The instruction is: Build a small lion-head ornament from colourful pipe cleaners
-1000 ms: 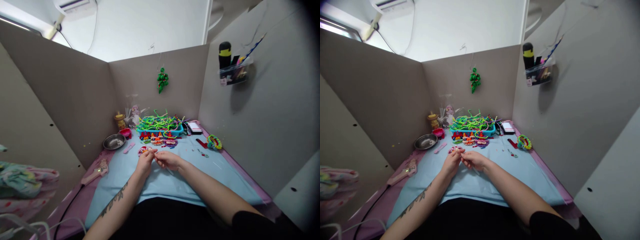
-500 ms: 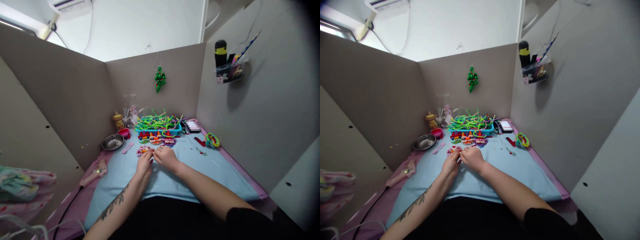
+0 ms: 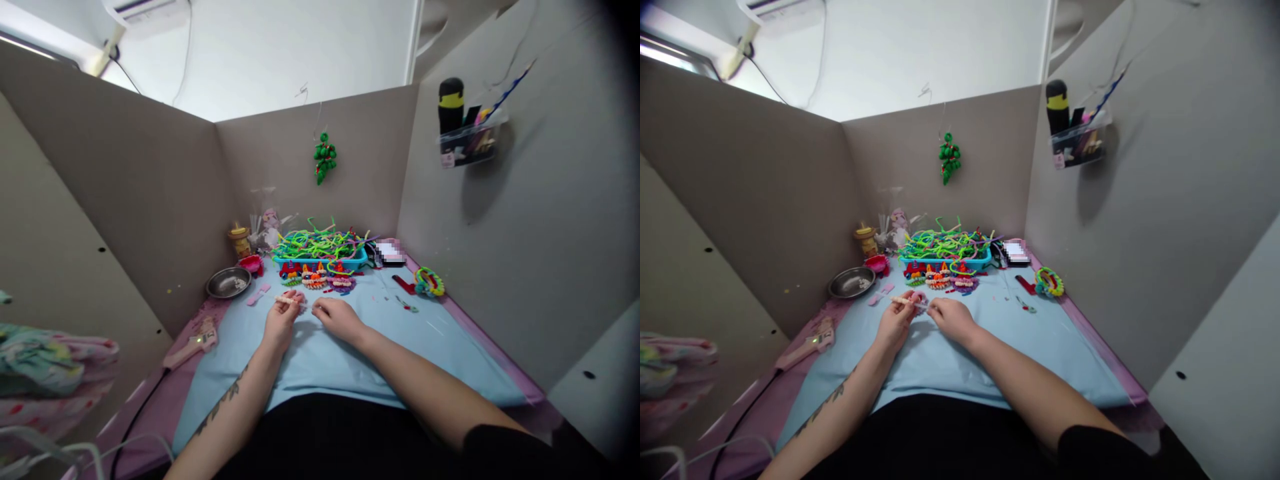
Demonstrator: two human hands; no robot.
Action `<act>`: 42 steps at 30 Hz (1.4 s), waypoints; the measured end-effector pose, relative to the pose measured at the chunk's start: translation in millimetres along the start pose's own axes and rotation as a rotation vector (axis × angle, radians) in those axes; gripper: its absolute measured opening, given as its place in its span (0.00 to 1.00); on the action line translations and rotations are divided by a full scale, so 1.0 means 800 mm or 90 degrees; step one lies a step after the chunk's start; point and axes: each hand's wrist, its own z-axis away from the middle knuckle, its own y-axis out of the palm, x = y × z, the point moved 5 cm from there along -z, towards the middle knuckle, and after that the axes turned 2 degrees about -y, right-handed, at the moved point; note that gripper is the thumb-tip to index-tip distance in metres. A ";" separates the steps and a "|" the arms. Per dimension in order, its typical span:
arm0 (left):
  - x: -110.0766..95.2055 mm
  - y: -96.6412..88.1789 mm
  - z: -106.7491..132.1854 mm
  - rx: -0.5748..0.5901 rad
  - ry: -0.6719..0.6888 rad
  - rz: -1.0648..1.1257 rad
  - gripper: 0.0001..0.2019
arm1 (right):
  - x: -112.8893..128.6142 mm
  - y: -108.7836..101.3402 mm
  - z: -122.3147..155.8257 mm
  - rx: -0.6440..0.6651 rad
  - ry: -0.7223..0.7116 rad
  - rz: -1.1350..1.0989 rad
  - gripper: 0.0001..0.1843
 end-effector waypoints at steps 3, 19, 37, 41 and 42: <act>0.002 -0.002 0.000 -0.014 0.016 -0.025 0.24 | -0.004 0.002 -0.001 -0.004 -0.016 -0.014 0.07; -0.042 -0.059 -0.021 -0.172 0.110 0.146 0.17 | -0.103 -0.101 -0.009 -0.228 0.112 0.001 0.11; -0.029 -0.004 0.008 0.005 0.222 -0.418 0.11 | -0.182 -0.153 0.019 -0.244 0.449 0.003 0.18; -0.030 -0.005 0.009 -0.011 0.216 -0.403 0.13 | -0.178 -0.129 0.016 -0.088 0.427 0.013 0.13; -0.031 -0.004 0.010 -0.008 0.219 -0.399 0.13 | -0.176 -0.121 0.015 -0.039 0.409 0.009 0.12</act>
